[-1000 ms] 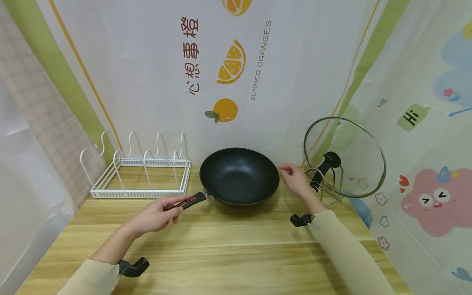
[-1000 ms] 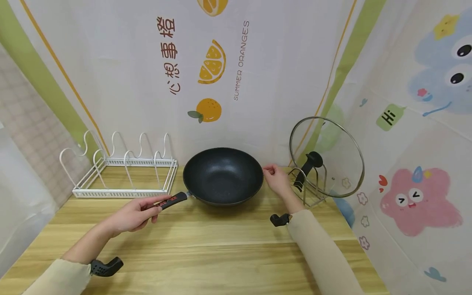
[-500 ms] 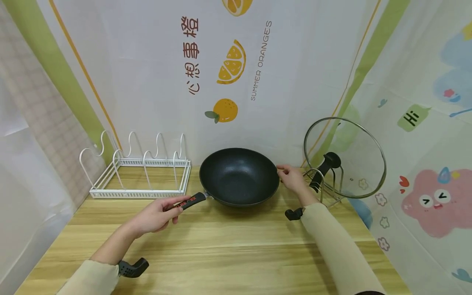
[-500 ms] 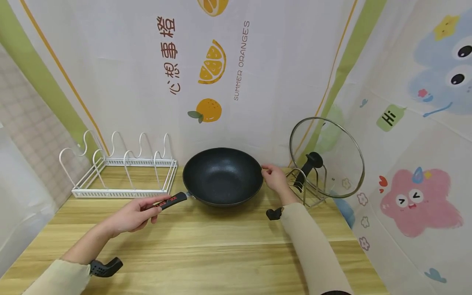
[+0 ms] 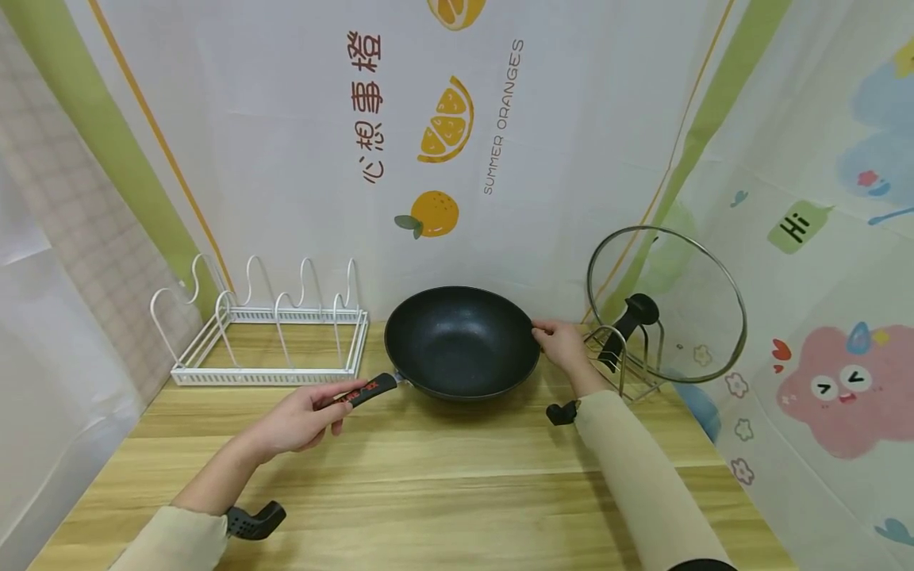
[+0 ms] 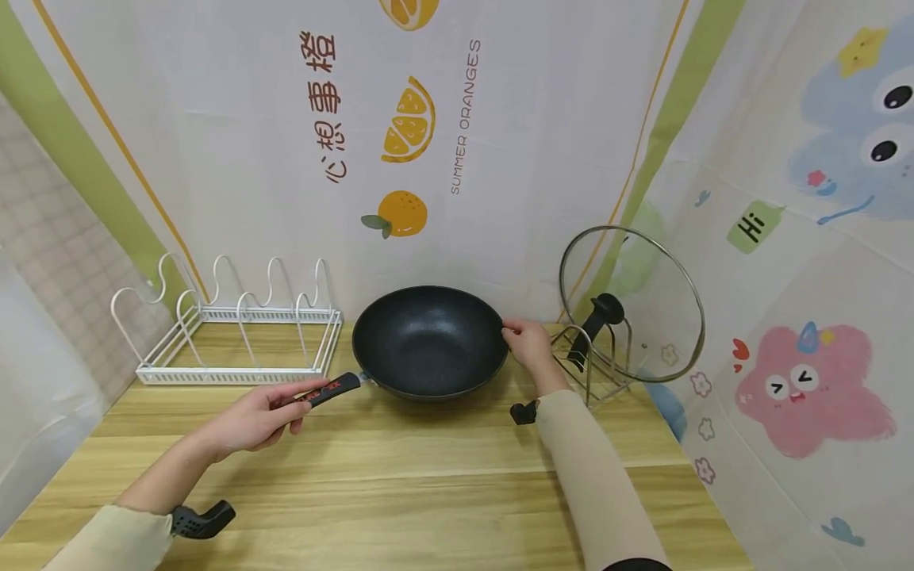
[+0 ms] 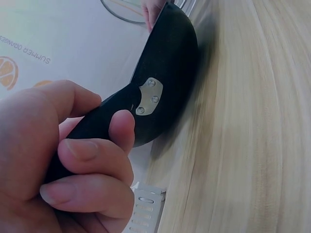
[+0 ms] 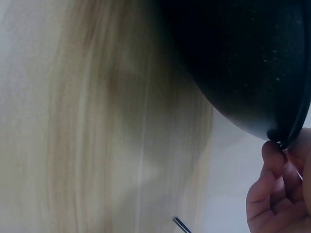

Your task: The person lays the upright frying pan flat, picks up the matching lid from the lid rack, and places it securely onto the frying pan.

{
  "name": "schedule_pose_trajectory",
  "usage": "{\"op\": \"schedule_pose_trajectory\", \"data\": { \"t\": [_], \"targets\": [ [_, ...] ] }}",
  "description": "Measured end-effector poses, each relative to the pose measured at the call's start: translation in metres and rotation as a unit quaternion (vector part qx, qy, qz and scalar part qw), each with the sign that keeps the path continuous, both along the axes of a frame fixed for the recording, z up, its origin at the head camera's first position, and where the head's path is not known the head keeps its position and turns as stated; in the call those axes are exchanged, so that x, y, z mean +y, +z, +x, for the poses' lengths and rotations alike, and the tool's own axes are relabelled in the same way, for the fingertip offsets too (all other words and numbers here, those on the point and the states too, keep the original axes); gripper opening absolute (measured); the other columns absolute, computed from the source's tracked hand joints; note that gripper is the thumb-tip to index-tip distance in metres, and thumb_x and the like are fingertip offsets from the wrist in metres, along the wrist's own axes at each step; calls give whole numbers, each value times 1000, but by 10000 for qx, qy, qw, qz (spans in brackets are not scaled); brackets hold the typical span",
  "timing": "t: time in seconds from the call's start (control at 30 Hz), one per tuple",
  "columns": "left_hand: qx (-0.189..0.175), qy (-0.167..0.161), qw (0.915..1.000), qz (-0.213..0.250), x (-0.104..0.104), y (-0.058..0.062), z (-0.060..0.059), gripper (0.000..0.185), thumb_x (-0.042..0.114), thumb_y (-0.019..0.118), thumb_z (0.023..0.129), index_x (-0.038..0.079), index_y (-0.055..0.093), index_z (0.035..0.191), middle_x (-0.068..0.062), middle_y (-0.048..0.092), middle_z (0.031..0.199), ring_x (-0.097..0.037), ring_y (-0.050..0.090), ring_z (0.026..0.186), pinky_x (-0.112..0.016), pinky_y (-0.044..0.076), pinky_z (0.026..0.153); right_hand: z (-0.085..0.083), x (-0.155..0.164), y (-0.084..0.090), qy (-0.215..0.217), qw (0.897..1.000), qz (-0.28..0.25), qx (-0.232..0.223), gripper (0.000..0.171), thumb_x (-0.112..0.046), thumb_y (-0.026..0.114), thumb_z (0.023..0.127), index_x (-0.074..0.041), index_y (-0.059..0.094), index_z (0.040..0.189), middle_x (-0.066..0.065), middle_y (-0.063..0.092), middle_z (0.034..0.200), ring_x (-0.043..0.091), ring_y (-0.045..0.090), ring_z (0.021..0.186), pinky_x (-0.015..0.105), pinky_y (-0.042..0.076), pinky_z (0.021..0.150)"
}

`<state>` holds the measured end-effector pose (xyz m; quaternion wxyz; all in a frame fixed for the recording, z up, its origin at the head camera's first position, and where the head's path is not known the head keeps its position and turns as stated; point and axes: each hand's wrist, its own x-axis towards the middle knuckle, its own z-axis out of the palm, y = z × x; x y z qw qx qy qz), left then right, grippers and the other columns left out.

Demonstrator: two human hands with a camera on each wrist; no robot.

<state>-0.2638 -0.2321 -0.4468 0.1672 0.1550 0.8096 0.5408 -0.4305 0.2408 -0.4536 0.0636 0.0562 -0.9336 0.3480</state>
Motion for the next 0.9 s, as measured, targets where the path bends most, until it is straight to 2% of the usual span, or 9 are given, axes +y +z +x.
{"op": "schedule_pose_trajectory", "data": {
  "t": [0.3, 0.57, 0.9],
  "targets": [
    [-32, 62, 9999, -106, -4, 2, -2, 57, 21, 63, 113, 10, 48, 167, -7, 62, 84, -6, 35, 46, -19, 30, 44, 1, -1, 1, 8, 9998, -170, -34, 40, -22, 60, 113, -4, 70, 146, 24, 73, 138, 41, 73, 119, 55, 58, 103],
    [-31, 111, 9999, -109, -7, 2, -7, 57, 21, 64, 112, 11, 49, 166, -7, 63, 83, -6, 36, 47, -19, 30, 44, 3, 0, -3, -83, 9991, -410, -33, 40, -22, 59, 113, -4, 70, 147, 25, 73, 139, 38, 74, 115, 46, 58, 90],
    [-119, 7, 9999, -90, -11, -1, -12, 55, 21, 63, 113, 10, 50, 166, -5, 63, 83, -6, 36, 47, -19, 31, 45, 6, 1, -7, -167, 9993, -329, 11, 39, -24, 60, 113, -5, 72, 144, 23, 75, 135, 36, 73, 111, 44, 57, 88]
  ]
}}
